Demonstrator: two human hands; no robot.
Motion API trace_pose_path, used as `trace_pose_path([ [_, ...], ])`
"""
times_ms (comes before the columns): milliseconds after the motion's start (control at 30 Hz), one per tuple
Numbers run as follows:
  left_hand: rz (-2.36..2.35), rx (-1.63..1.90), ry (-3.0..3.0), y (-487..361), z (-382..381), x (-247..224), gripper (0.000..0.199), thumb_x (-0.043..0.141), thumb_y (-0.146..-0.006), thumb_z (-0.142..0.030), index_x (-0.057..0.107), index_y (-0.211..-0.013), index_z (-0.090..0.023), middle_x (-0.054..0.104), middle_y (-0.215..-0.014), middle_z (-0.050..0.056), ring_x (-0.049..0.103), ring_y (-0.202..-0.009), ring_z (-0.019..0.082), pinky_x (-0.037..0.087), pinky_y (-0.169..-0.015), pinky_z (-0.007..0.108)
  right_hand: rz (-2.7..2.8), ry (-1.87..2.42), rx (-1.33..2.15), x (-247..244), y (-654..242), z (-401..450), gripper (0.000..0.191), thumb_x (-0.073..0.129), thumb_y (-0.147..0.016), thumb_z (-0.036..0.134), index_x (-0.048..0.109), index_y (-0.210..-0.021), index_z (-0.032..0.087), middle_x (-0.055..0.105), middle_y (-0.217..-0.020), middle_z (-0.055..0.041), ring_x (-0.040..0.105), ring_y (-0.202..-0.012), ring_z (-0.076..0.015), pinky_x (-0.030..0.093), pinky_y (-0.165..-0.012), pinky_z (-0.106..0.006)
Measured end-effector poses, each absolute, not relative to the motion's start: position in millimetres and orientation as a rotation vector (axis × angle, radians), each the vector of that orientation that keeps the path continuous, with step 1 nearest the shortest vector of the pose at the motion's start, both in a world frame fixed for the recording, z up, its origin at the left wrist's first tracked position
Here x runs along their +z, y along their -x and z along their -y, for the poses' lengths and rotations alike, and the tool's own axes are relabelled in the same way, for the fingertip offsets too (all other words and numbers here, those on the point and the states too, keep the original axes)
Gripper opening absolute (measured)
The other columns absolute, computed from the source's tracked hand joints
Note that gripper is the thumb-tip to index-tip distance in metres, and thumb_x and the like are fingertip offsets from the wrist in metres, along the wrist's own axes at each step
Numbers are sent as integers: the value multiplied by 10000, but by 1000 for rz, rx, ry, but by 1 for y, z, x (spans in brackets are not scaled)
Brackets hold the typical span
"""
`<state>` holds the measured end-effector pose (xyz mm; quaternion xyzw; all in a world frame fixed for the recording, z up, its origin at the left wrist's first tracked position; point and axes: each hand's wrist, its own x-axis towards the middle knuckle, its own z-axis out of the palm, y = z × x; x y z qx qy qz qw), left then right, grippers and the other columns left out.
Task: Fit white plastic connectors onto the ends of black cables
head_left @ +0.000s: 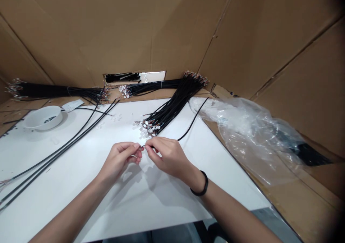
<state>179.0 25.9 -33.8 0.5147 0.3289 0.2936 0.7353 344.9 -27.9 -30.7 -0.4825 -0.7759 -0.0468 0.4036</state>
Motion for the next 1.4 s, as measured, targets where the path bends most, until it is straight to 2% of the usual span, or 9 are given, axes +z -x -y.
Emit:
trace_pose_path([
  [133,-724,658,-1153,-179,-24,-30,266,650,-781,-321,656,-677,-76,578,-679,69,507,-599,104,430,-578,219,1930,1258,-108,-31,-343,29,122,441,-880,118,528,-795,130,561,-646,-4,470,-524,-73,342,-526,-212],
  [333,-727,642,-1190,-177,-24,-29,282,633,-796,-349,638,-690,-87,561,-662,53,500,-588,99,415,-558,210,1909,1261,-67,-33,-343,29,129,425,-891,128,535,-823,121,583,-688,-11,483,-536,-70,362,-532,-198],
  [533,-712,592,-1296,-176,-26,-30,278,600,-827,-360,616,-743,-95,549,-653,41,495,-595,107,407,-588,223,1931,1252,-43,-35,-344,28,78,493,-857,156,552,-809,136,607,-691,-2,519,-548,-70,374,-538,-189],
  [767,-747,600,-1332,-178,-23,-28,306,608,-817,-354,608,-658,-93,548,-629,43,506,-601,112,408,-609,220,1965,1236,-66,-36,-342,30,143,433,-899,139,559,-832,131,622,-753,-33,567,-645,-102,421,-587,-215],
  [967,-785,585,-1227,-177,-24,-32,313,629,-788,-383,638,-690,-86,557,-624,51,503,-554,108,411,-551,224,1997,1117,-80,-38,-341,32,145,416,-846,37,522,-868,134,639,-895,-61,622,-855,-134,484,-724,-229],
  [1167,-723,617,-1239,-178,-23,-32,280,603,-821,-376,639,-767,-104,559,-642,42,509,-585,110,413,-562,222,1795,1151,94,-37,-339,31,76,463,-877,100,519,-850,144,627,-842,-52,604,-800,-135,477,-712,-251],
  [1400,-690,662,-1290,-178,-21,-30,259,594,-839,-333,643,-742,-98,561,-614,39,505,-578,106,414,-600,227,1593,1167,346,-36,-335,33,93,474,-887,157,556,-845,144,594,-782,-35,550,-722,-114,450,-666,-245],
])
